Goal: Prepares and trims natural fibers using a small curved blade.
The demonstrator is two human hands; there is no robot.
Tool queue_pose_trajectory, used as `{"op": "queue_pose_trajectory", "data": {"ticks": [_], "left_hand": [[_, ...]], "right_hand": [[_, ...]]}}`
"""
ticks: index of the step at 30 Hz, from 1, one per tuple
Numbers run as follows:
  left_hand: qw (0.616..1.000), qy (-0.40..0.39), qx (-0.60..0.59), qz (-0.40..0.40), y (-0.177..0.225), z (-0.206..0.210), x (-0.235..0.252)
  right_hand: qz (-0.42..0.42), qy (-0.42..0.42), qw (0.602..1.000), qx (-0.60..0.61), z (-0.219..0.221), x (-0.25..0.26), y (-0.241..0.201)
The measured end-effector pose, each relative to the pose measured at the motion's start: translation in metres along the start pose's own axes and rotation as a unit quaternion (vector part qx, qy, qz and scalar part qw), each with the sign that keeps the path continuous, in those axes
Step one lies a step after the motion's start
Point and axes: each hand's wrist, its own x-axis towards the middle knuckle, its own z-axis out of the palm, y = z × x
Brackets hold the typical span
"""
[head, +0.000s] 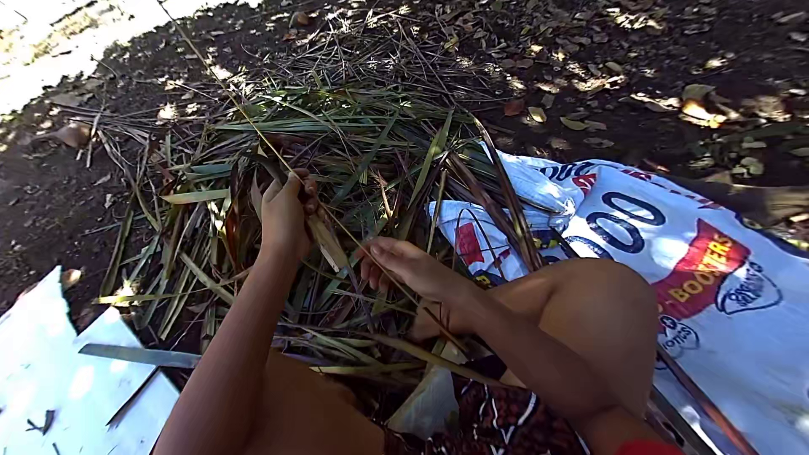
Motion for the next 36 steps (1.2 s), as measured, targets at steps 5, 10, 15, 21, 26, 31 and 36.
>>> {"op": "queue_pose_trajectory", "data": {"ticks": [5,10,15,21,26,31,36], "left_hand": [[0.916,-0.101,0.351,0.163,-0.017,-0.001,-0.016],[0.781,-0.352,0.476,0.196,-0.044,0.011,-0.054],[0.681,-0.465,0.503,0.26,-0.088,0.013,-0.087],[0.701,-0.45,0.485,0.267,-0.102,0.006,-0.082],[0.721,-0.481,0.455,0.203,-0.109,0.005,-0.077],[0.713,-0.489,0.453,0.218,-0.112,0.009,-0.084],[0.727,-0.499,0.435,0.18,-0.113,0.016,-0.087]], "right_hand": [[-0.033,0.101,0.978,0.18,-0.004,-0.002,0.01],[-0.049,0.21,0.903,0.372,-0.04,0.002,0.003],[-0.029,0.172,0.824,0.539,-0.062,0.0,0.0],[-0.057,0.025,0.798,0.599,-0.064,-0.007,0.038],[-0.063,0.001,0.752,0.656,-0.064,-0.012,0.033],[-0.045,0.019,0.706,0.707,-0.069,-0.023,0.024],[-0.068,0.018,0.717,0.694,-0.075,-0.028,0.027]]}}
